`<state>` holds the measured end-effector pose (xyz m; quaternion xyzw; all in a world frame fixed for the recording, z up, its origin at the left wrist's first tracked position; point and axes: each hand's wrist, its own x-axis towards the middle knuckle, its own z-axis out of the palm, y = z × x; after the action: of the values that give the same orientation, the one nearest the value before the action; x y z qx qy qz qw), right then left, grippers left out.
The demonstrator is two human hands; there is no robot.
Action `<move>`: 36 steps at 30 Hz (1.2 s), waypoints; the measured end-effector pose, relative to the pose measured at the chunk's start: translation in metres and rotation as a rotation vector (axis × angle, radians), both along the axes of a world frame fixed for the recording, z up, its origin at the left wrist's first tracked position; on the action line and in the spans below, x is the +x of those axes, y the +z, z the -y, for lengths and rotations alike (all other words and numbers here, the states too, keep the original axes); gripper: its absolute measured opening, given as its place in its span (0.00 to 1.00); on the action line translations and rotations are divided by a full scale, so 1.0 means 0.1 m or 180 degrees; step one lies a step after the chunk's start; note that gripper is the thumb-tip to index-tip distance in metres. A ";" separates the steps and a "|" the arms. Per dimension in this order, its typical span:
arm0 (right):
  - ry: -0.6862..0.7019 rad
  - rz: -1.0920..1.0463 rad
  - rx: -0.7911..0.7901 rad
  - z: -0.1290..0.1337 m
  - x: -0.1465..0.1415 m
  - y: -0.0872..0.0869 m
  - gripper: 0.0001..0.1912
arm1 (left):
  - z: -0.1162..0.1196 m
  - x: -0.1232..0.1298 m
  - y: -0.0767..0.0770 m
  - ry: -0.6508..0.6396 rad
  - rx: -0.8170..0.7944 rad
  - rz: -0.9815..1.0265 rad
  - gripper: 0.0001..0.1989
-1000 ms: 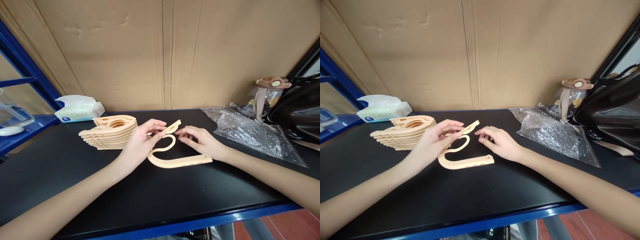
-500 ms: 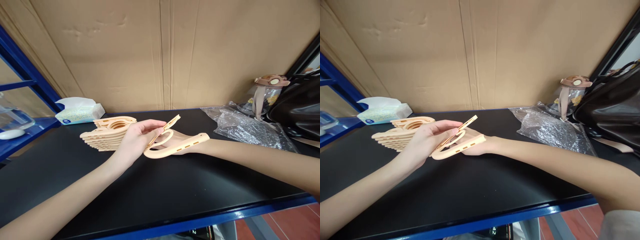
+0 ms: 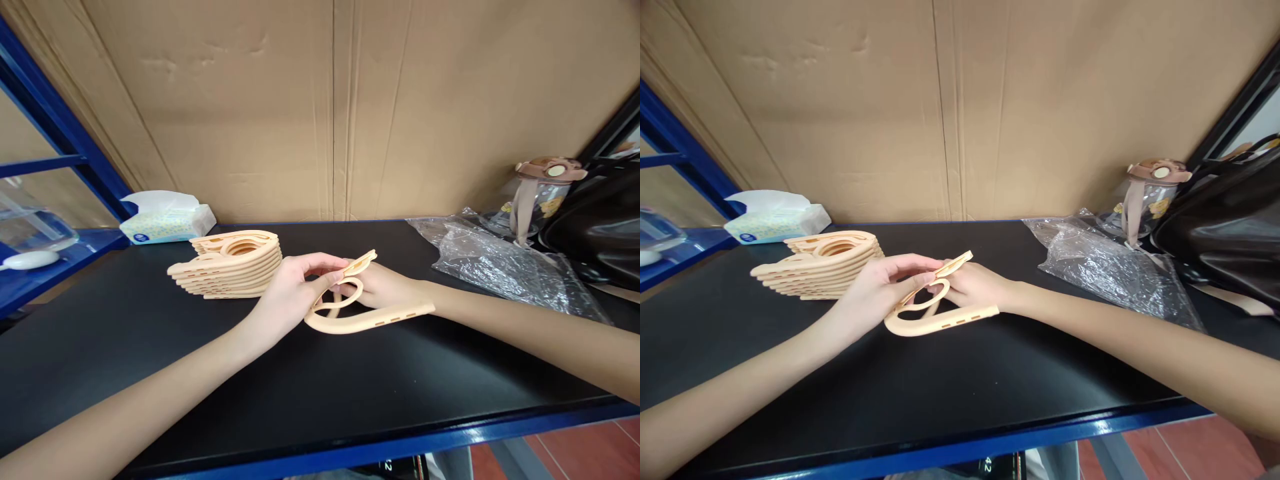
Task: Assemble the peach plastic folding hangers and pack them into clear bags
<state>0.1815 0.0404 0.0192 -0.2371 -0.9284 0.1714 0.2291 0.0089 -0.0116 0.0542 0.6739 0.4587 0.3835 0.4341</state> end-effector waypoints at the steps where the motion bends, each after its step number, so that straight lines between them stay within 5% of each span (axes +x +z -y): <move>1: 0.0069 -0.0027 -0.0022 0.00 0.07 0.00 0.08 | 0.00 0.00 -0.01 -0.0007 0.0130 -0.0094 0.09; 10: -0.0550 -0.0914 -0.1135 -0.05 0.68 -0.12 0.06 | -0.05 -0.04 -0.14 0.0075 0.0921 -0.1154 0.09; 27: -0.0392 -0.0412 -0.0631 0.05 0.70 -0.02 0.09 | -0.09 -0.01 -0.23 -0.0220 0.1761 -0.3072 0.13; 32: -0.0369 -0.0241 -0.0519 0.06 0.70 -0.02 0.10 | 0.00 -0.04 0.05 -0.0334 0.2014 -0.3030 0.13; 34: -0.0360 -0.0187 -0.0526 0.05 0.70 -0.02 0.10 | 0.08 -0.07 0.29 -0.0241 0.1965 -0.2413 0.17; 36: -0.0389 -0.0144 -0.0536 0.05 0.71 -0.03 0.10 | 0.16 -0.14 0.55 0.0301 0.1415 -0.1324 0.19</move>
<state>0.2522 0.0357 0.0160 -0.3078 -0.8891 0.2399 0.2393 -0.0054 -0.0271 0.1088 0.7942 0.4735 0.3480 0.1545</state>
